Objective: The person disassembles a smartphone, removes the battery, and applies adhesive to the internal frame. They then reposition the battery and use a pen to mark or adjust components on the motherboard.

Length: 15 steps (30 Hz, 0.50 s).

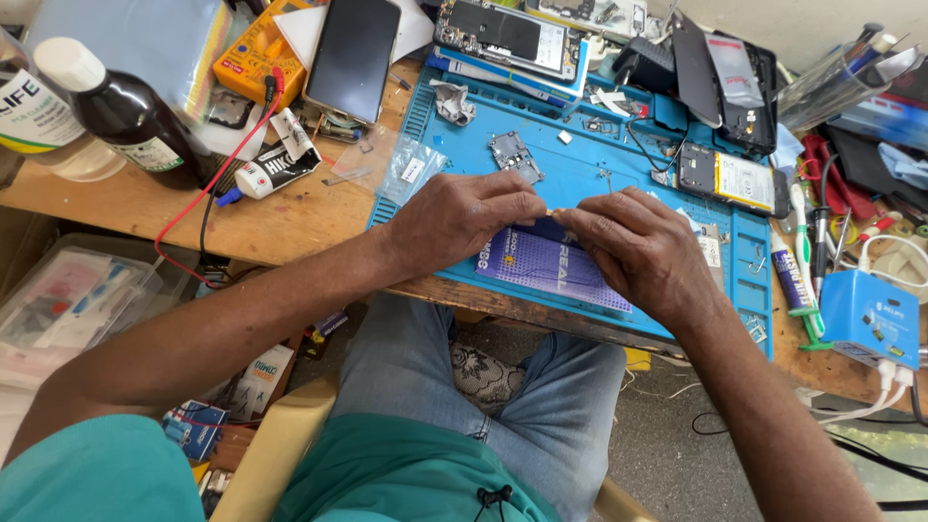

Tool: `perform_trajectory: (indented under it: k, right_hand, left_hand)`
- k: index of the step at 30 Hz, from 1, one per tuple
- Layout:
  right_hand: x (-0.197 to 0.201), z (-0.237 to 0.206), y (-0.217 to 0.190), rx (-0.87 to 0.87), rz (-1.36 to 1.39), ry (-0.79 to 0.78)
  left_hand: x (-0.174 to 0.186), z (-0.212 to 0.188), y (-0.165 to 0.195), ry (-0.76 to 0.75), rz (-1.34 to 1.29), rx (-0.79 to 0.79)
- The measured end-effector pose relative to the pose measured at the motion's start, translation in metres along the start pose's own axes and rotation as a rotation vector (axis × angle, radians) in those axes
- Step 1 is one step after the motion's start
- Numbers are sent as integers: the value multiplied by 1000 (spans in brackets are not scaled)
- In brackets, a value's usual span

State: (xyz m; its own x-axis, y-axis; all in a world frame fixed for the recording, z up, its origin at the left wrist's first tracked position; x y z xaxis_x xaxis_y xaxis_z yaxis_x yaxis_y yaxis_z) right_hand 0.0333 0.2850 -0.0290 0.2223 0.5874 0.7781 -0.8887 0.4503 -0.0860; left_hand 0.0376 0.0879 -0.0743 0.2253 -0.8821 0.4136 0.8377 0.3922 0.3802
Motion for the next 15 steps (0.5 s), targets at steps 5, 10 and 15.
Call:
perform_trajectory:
  k: [5, 10, 15]
  right_hand:
    - [2, 2, 3, -93, 82, 36]
    - [7, 1, 15, -379, 286, 61]
    - [0, 12, 38, -578, 392, -140]
  left_hand:
    - [0, 2, 0, 10, 90, -33]
    - [0, 0, 2, 19, 143, -82]
    - [0, 0, 3, -10, 82, -23]
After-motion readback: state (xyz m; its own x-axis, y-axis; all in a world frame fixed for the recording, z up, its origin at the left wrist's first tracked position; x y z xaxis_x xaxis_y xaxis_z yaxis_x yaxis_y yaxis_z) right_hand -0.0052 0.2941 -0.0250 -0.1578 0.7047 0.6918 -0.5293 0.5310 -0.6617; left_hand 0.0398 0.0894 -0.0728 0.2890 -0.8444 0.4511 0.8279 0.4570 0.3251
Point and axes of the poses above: each hand's wrist, its own z-axis towards the middle knuckle, its own x-axis out of the back of the hand, y = z × x, the point moved 5 cm from there along z, towards the middle knuckle, and after that the axes turned 14 degrees about y, right-handed, at the moved point
